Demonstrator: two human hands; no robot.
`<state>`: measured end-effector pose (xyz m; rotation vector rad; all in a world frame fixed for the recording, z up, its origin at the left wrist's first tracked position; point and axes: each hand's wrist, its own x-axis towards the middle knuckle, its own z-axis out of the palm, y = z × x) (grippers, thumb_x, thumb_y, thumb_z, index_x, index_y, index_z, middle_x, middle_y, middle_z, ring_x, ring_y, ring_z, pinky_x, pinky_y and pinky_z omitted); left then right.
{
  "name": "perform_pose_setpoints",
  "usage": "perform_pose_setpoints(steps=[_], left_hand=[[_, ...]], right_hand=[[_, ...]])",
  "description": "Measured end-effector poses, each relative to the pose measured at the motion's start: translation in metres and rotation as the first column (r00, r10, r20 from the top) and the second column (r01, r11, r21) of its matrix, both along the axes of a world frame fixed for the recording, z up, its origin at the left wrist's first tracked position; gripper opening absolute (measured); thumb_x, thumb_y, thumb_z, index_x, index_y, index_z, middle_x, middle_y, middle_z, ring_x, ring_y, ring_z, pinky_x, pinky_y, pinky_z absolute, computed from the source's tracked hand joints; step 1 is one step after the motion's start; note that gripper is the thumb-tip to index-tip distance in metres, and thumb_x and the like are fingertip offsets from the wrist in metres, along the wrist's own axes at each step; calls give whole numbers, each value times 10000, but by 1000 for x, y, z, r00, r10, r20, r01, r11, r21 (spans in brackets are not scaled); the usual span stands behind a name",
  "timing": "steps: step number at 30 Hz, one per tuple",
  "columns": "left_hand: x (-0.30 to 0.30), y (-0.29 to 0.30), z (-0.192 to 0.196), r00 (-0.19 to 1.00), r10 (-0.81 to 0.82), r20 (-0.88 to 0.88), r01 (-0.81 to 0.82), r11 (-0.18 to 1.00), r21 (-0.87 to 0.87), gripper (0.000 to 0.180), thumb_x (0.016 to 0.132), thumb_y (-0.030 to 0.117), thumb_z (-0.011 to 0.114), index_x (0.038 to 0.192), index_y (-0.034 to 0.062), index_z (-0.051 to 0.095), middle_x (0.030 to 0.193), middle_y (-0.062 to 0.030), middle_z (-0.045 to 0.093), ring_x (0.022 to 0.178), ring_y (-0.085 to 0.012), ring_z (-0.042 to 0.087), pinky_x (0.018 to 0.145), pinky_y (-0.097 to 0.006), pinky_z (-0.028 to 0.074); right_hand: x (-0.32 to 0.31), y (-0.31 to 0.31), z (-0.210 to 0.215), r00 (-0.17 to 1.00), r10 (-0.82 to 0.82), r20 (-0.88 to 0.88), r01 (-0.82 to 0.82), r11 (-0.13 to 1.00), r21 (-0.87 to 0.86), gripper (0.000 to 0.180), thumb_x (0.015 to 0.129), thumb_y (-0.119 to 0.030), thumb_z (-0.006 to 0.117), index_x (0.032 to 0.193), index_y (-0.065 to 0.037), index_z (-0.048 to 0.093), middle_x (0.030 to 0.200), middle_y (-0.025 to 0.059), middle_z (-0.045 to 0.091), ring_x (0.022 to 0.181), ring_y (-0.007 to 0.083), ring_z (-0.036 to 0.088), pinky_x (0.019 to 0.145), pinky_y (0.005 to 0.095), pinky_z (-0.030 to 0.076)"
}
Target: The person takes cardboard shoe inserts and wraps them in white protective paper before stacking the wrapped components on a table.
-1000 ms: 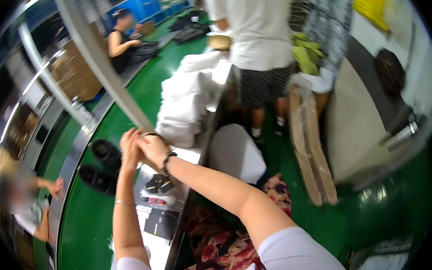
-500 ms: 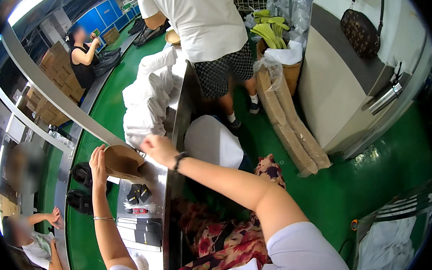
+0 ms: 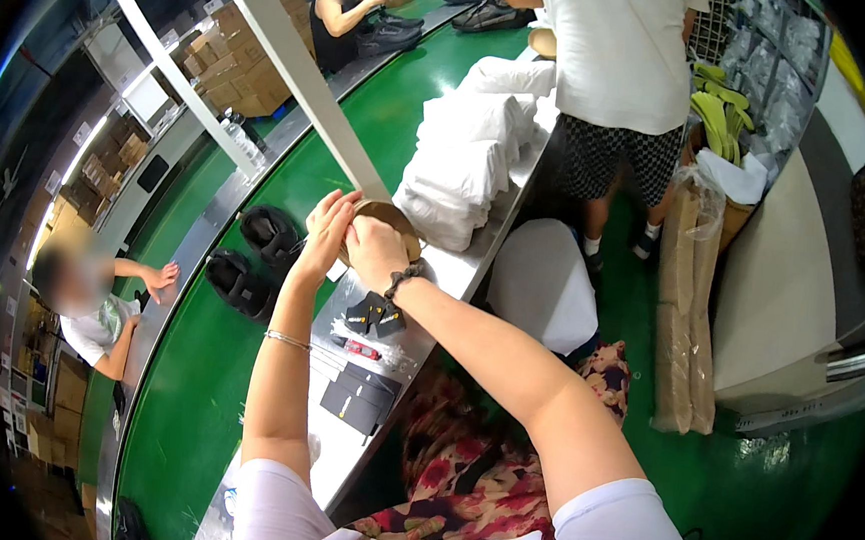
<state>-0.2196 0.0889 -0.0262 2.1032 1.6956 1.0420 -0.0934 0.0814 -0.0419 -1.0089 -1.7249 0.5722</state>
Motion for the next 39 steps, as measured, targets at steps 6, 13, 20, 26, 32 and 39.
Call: perform_pose_setpoints(steps=[6,13,20,26,32,39], left_hand=[[2,2,2,1000,18,0,-18,998,-61,398,957,326,321,1235,132,530,1351,-140,355,1261,-298,238,1060,-383,169],[-12,3,-1,999,40,-12,-40,999,-4,480,957,413,318,1329,131,430,1401,-219,295,1311,-378,201,1086,-435,126],[49,-37,33,872,134,471,-261,941,214,468,938,299,460,1201,-88,457,1152,-204,534,1018,-275,538,883,-322,405],[180,-126,-86,392,317,863,486,726,-487,384,934,379,451,1069,36,558,994,-42,587,922,-145,547,810,-291,434],[208,-140,-136,88,561,823,517,681,-519,230,914,230,532,1015,25,551,970,-43,599,894,-143,561,820,-297,443],[188,-131,-166,112,661,742,436,638,-634,176,906,202,539,959,35,551,910,-32,596,854,-132,553,787,-273,431]], right_hand=[[16,-18,-12,995,-88,-38,93,983,160,188,876,-172,484,770,-23,529,753,146,580,694,352,574,616,454,454],[106,-70,17,966,-54,-253,68,997,46,178,920,-160,485,854,2,513,738,140,561,664,239,562,593,346,441],[251,-60,33,563,-59,-824,-369,875,-315,225,951,-216,449,980,-25,564,891,-1,591,777,83,560,696,235,460],[276,-82,-66,579,-153,-801,-543,660,-519,204,939,-169,452,986,-11,572,952,46,615,858,118,588,786,258,470],[255,-60,-137,706,-222,-673,-504,510,-697,220,941,-203,456,949,-20,577,890,28,595,828,102,566,754,244,455],[229,60,-256,692,-111,713,179,984,-21,368,874,-304,503,1156,-73,559,1249,156,478,1211,302,390,959,397,368]])
